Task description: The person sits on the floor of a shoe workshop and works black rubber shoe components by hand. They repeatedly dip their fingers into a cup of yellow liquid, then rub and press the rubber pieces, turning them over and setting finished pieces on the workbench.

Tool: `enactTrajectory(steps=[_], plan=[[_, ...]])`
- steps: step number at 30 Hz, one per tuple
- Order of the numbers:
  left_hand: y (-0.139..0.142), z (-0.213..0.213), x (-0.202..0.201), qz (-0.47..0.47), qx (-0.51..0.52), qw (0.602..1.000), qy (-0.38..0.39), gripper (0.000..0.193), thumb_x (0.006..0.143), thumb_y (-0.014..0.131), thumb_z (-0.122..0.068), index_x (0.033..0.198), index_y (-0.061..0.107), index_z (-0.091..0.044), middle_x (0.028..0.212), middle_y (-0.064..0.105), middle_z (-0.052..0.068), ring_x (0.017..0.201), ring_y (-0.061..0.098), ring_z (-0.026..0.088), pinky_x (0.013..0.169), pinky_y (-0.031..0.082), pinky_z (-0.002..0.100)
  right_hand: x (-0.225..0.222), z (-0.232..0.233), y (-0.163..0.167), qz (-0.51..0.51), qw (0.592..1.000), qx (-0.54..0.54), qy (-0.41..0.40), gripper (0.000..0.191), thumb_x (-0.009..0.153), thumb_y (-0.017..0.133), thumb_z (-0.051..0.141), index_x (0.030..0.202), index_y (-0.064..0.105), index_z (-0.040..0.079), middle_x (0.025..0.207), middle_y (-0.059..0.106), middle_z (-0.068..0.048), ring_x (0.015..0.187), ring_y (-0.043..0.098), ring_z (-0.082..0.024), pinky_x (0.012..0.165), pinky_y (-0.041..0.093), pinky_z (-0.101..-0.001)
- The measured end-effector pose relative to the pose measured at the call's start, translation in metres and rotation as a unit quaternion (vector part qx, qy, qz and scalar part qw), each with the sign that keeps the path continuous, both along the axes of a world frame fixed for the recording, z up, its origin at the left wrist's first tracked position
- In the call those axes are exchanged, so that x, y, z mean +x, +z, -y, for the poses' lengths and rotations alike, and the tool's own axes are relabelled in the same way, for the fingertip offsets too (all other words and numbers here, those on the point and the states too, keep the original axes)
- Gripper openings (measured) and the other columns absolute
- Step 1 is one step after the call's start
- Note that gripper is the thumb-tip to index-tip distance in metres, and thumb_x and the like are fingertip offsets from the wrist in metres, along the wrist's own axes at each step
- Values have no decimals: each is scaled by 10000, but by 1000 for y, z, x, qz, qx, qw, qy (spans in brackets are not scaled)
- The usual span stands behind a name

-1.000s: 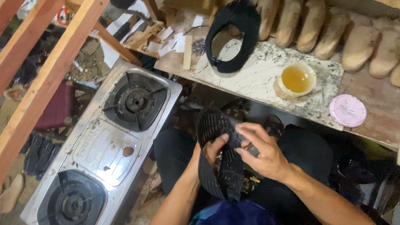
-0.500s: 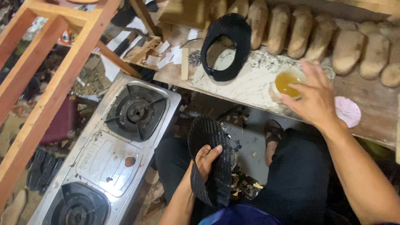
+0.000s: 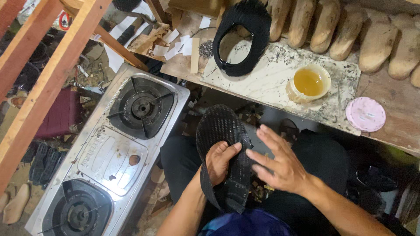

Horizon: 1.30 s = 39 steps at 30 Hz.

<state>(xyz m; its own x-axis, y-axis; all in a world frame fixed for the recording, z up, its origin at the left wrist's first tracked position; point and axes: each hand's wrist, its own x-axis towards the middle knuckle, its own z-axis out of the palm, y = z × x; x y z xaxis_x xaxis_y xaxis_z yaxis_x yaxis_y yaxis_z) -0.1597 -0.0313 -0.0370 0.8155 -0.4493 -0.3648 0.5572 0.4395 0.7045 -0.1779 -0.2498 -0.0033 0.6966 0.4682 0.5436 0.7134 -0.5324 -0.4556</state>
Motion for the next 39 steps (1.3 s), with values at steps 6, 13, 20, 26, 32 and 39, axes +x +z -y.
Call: enactTrajectory(steps=[6, 13, 20, 26, 32, 39], plan=[[0, -2, -5, -15, -46, 998, -45, 166, 1027, 600, -100, 1008, 691, 38, 956, 750, 102, 824, 706, 147, 757, 569, 291, 11, 8, -2, -15, 999, 28, -6, 537, 753, 767, 11, 1265, 694, 157, 1588, 350, -228, 1483, 369, -449, 1203, 364, -523], [-1, -7, -2, -54, -47, 997, -14, 175, 1001, 604, -105, 1017, 703, 39, 951, 753, 105, 808, 713, 157, 750, 567, 293, 7, 13, 5, 25, 999, 29, 5, 533, 680, 755, -38, 1160, 757, 193, 1567, 399, -146, 1472, 406, -417, 1197, 398, -495], [-16, -6, 5, 16, 34, 998, 48, 223, 1022, 628, -154, 982, 665, 62, 931, 742, 108, 798, 688, 163, 713, 553, 310, 2, 8, 3, 2, 999, 25, 26, 444, 739, 750, -53, 1142, 740, 135, 1533, 434, -152, 1382, 520, -367, 1110, 489, -452], [-12, 9, 3, 72, 112, 990, 54, 248, 967, 625, -177, 1120, 690, 8, 1039, 733, 32, 951, 658, 111, 854, 526, 281, -8, -18, 4, -233, 955, 180, -39, 584, 796, 791, 36, 1338, 573, 23, 1409, 513, -155, 905, 717, -127, 790, 611, -293], [-3, -13, -5, 172, 198, 965, -25, 185, 951, 683, -152, 1072, 691, -13, 980, 700, 40, 896, 644, 123, 797, 541, 290, 25, 19, 17, -206, 969, 35, -133, 493, 854, 755, 145, 1320, 631, 43, 1314, 595, -129, 856, 711, -142, 851, 581, -322], [-26, -26, -22, 10, 137, 991, -3, 288, 950, 702, -262, 1040, 686, 11, 891, 684, 46, 773, 642, 128, 667, 542, 290, 107, 99, 19, 34, 939, -195, -281, 574, 732, 873, 373, 1179, 761, 32, 1524, 470, -260, 1345, 471, -476, 1062, 395, -544]])
